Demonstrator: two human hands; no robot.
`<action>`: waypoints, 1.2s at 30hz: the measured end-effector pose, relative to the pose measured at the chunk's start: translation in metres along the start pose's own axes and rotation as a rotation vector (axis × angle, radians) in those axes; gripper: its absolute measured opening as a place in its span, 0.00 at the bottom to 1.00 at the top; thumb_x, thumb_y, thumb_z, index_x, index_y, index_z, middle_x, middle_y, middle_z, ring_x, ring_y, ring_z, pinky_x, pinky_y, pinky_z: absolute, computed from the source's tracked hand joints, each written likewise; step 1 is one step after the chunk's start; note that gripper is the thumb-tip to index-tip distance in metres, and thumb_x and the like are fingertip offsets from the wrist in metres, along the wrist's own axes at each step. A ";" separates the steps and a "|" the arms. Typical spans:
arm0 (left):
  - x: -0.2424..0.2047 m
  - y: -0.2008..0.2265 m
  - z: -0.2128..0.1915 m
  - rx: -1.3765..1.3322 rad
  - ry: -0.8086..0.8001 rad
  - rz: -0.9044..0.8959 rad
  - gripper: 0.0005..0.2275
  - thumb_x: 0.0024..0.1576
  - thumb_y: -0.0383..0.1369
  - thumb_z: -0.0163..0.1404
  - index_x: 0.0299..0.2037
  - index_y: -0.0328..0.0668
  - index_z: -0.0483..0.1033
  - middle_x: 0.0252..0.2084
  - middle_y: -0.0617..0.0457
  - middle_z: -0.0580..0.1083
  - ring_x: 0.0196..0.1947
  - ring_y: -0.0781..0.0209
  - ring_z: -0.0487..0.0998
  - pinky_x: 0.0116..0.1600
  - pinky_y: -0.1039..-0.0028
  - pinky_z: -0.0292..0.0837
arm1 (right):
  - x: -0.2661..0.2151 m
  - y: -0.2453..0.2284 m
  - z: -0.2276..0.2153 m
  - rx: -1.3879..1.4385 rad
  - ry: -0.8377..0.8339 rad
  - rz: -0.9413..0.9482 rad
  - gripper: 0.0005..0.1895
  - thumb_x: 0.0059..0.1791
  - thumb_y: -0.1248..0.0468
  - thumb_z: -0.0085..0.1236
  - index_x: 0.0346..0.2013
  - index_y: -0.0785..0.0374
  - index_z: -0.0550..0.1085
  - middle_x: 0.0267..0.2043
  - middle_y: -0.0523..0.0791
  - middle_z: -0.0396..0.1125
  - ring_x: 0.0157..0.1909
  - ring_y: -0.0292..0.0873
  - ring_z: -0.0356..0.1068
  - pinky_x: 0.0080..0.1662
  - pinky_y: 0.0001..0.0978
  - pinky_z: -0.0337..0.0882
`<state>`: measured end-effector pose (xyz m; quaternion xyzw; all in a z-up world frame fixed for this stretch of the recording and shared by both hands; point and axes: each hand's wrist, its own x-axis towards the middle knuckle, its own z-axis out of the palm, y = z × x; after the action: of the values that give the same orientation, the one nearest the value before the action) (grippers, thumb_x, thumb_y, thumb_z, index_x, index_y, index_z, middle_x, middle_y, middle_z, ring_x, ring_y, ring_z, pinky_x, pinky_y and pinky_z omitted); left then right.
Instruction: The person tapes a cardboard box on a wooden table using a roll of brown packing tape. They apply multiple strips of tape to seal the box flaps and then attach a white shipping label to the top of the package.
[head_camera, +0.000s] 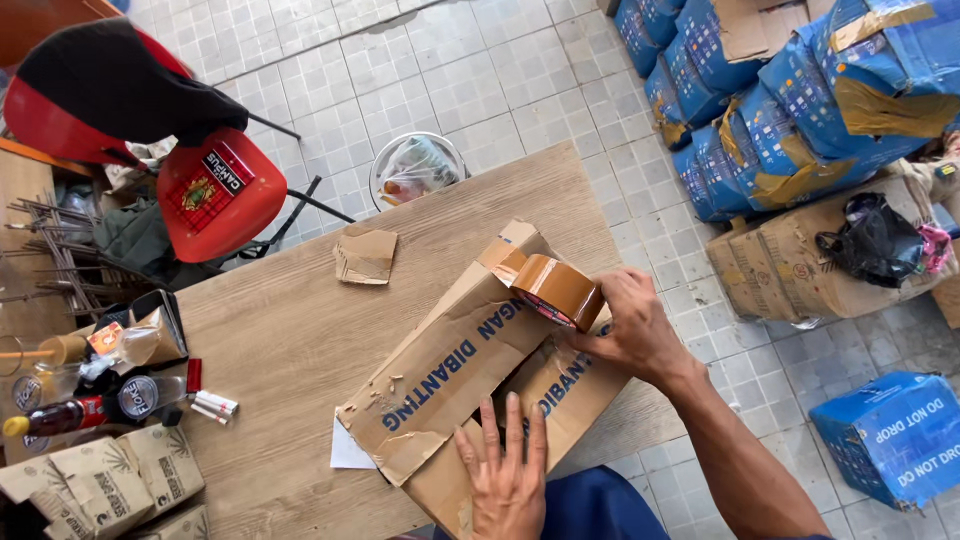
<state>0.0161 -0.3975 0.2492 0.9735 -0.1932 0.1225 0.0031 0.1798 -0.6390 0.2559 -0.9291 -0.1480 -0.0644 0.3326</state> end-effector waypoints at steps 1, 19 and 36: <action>-0.002 -0.003 0.001 0.002 -0.008 -0.003 0.25 0.66 0.30 0.36 0.75 0.50 0.62 0.78 0.42 0.61 0.78 0.27 0.57 0.71 0.26 0.55 | -0.004 -0.004 0.003 0.006 -0.006 0.002 0.34 0.44 0.38 0.70 0.47 0.63 0.73 0.42 0.45 0.73 0.45 0.48 0.72 0.60 0.47 0.62; 0.034 -0.006 -0.017 -0.169 -0.070 0.420 0.51 0.40 0.62 0.71 0.73 0.45 0.67 0.77 0.35 0.60 0.77 0.34 0.59 0.71 0.32 0.55 | -0.060 -0.076 -0.001 0.029 0.344 0.343 0.32 0.42 0.44 0.75 0.44 0.64 0.71 0.38 0.47 0.67 0.41 0.49 0.68 0.44 0.41 0.68; 0.048 -0.003 0.010 -0.058 -0.219 0.183 0.65 0.40 0.74 0.58 0.83 0.47 0.41 0.85 0.36 0.38 0.83 0.29 0.36 0.76 0.29 0.37 | -0.121 -0.123 -0.037 0.104 0.129 0.556 0.30 0.39 0.51 0.73 0.51 0.57 0.75 0.39 0.42 0.77 0.36 0.46 0.80 0.41 0.38 0.76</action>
<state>0.0625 -0.4134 0.2508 0.9588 -0.2838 0.0095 -0.0010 0.0252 -0.6001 0.3313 -0.9097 0.1308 -0.0221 0.3935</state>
